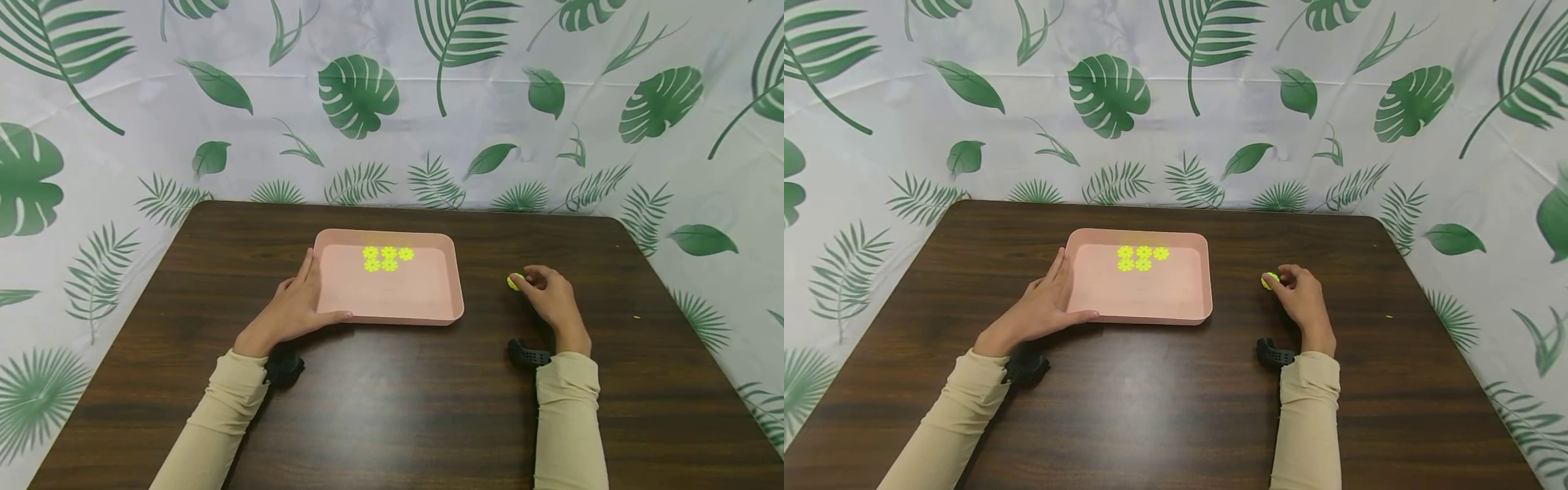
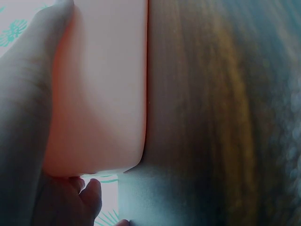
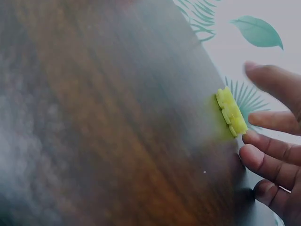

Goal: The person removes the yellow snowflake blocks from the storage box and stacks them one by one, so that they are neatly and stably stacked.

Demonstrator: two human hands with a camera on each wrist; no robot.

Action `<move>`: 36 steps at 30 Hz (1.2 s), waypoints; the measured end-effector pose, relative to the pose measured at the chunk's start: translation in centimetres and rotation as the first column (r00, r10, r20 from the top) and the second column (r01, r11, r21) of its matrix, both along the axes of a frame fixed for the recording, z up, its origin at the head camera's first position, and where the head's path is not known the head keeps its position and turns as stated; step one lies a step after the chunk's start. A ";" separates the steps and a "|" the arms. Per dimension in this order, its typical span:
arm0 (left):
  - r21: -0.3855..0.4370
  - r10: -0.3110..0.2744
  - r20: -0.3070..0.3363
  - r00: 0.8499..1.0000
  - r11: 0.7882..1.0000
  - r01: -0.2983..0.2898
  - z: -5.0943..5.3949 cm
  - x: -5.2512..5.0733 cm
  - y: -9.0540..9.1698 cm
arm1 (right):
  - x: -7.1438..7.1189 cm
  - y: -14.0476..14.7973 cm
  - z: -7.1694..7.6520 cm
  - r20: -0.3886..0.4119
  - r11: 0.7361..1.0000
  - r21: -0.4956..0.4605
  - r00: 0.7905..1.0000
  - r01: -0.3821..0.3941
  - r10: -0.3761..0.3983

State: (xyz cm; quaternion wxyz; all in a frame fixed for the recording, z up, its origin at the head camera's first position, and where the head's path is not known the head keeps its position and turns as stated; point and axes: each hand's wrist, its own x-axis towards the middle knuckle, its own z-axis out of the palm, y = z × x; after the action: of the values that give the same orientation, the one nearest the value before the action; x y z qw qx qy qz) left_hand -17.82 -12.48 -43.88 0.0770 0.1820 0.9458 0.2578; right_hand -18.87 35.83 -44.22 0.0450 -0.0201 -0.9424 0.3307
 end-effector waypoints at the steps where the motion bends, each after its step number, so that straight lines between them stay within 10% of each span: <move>1: 0.000 -0.001 -0.001 1.000 1.000 0.001 0.0 0.0 0.0 | 0.0 0.0 0.0 0.002 1.000 -0.002 1.000 0.002 -0.002; 36: 0.049 0.016 -0.007 1.000 0.999 -0.015 0.1 -0.1 -0.1 | -3.4 -10.8 3.8 -0.234 0.980 -0.175 0.971 -0.097 0.055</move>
State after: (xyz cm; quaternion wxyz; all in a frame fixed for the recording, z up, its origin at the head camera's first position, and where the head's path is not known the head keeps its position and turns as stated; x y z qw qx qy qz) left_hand -17.88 -12.59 -43.83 0.0668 0.1776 0.9408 0.2808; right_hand -22.25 25.01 -40.41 0.1382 0.0502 -0.8962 0.4186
